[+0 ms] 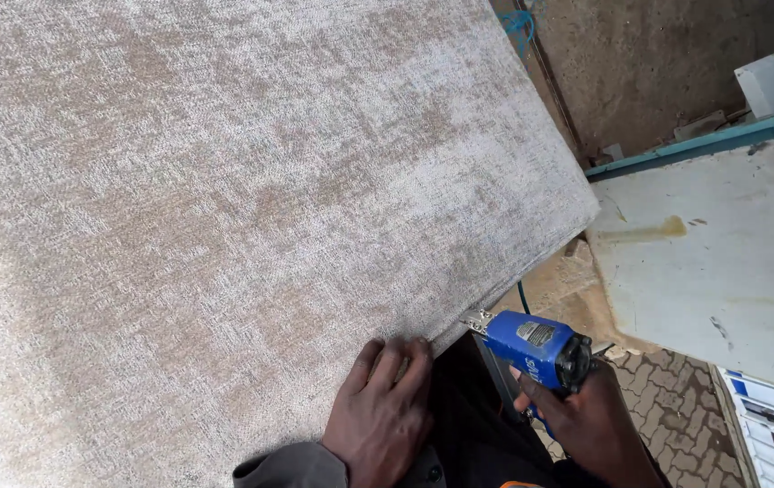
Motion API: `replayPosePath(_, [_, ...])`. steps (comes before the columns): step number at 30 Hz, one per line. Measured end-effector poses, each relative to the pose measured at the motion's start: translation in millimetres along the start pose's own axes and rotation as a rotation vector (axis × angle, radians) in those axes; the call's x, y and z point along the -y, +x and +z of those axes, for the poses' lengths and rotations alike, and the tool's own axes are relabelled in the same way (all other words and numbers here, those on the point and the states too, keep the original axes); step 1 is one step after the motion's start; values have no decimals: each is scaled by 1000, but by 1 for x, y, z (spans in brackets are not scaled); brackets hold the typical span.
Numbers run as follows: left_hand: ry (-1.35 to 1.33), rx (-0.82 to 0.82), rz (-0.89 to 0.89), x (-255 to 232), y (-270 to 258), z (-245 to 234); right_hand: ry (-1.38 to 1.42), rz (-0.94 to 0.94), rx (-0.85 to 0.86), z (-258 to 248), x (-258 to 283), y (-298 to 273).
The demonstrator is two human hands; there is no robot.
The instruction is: Using a pneumatic staple gun to attach fabric to a furniture frame.
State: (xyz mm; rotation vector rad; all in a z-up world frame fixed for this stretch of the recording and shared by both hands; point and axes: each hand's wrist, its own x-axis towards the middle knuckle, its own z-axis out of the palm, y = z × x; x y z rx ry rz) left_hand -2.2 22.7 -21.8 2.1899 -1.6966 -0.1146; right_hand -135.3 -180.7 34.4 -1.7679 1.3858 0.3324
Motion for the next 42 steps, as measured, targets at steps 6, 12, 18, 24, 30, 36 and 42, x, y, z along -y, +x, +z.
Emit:
replayPosePath(6, [18,-29,-24,0,0,0,44,129,47,10,7,-2])
replayPosePath(12, [13,-15,-21,1,-1,-1,-14,38,60,16,-7,-4])
replayPosePath(18, [39,54,-22,2,-4,3,24,117,45,17,0,-6])
replayPosePath(24, [-11,10,-17,4,-1,0,-58,92,60,18,-4,-8])
replayPosePath(30, [-17,45,-16,5,-1,-3,-72,63,81,18,-10,-7])
replayPosePath(36, [45,12,-30,4,-1,-3,-96,54,86,18,-14,-6])
replayPosePath(42, [35,31,-31,3,-3,2,-98,149,98,15,0,-9])
